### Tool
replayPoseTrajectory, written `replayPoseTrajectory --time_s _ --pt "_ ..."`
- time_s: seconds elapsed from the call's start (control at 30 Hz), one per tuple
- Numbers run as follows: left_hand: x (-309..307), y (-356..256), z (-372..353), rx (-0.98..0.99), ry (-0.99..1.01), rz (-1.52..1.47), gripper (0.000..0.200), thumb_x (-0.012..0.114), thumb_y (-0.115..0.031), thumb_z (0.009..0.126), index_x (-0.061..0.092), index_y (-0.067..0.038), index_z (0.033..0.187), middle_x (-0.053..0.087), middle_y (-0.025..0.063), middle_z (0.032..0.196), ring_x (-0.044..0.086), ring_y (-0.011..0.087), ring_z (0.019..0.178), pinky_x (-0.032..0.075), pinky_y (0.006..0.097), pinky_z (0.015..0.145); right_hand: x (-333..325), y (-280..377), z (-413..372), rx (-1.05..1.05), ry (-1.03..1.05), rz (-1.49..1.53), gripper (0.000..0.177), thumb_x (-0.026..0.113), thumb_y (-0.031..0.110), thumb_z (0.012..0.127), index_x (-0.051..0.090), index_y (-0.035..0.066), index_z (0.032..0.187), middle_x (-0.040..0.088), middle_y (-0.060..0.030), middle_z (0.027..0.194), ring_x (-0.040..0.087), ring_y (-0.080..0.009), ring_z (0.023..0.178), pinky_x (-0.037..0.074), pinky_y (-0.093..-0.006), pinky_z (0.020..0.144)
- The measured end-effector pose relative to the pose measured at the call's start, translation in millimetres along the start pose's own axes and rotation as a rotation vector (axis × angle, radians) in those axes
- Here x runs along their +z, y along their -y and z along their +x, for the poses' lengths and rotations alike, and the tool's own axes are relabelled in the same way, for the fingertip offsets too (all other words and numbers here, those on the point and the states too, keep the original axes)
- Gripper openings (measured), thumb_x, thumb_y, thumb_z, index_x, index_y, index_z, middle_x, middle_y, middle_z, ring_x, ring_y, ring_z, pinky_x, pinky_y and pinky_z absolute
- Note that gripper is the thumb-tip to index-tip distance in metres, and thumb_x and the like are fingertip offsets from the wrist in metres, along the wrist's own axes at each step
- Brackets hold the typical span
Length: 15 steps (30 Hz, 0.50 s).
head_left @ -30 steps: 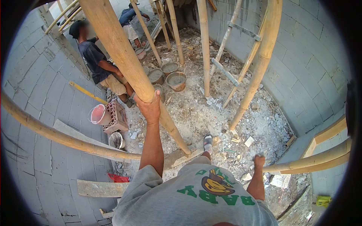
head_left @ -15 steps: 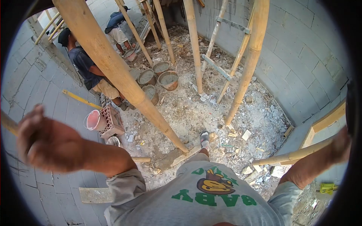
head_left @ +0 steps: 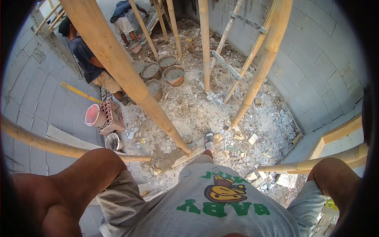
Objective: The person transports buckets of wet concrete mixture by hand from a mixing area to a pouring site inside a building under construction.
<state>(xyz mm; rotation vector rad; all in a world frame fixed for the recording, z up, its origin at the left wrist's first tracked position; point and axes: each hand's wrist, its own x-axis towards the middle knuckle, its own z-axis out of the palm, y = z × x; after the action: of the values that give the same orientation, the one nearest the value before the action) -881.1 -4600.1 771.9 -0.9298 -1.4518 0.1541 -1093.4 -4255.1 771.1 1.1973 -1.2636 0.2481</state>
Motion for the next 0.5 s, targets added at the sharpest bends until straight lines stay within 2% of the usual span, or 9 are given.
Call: replayPoseTrajectory --time_s 0.5 --pt "11.1 -4.4 -19.2 -0.048 -0.040 0.079 0.030 0.038 -0.023 0.084 0.056 0.001 0.089 0.057 0.0170 0.083 0.056 0.0260 0.077 0.044 0.0377 0.076 9.9 13.9 8.5 -0.057 0.052 -0.028 0.026 0.040 0.020 0.084 0.050 0.003 0.101 0.050 -0.0112 0.098 0.050 -0.0235 0.089 0.038 -0.0328 0.082"
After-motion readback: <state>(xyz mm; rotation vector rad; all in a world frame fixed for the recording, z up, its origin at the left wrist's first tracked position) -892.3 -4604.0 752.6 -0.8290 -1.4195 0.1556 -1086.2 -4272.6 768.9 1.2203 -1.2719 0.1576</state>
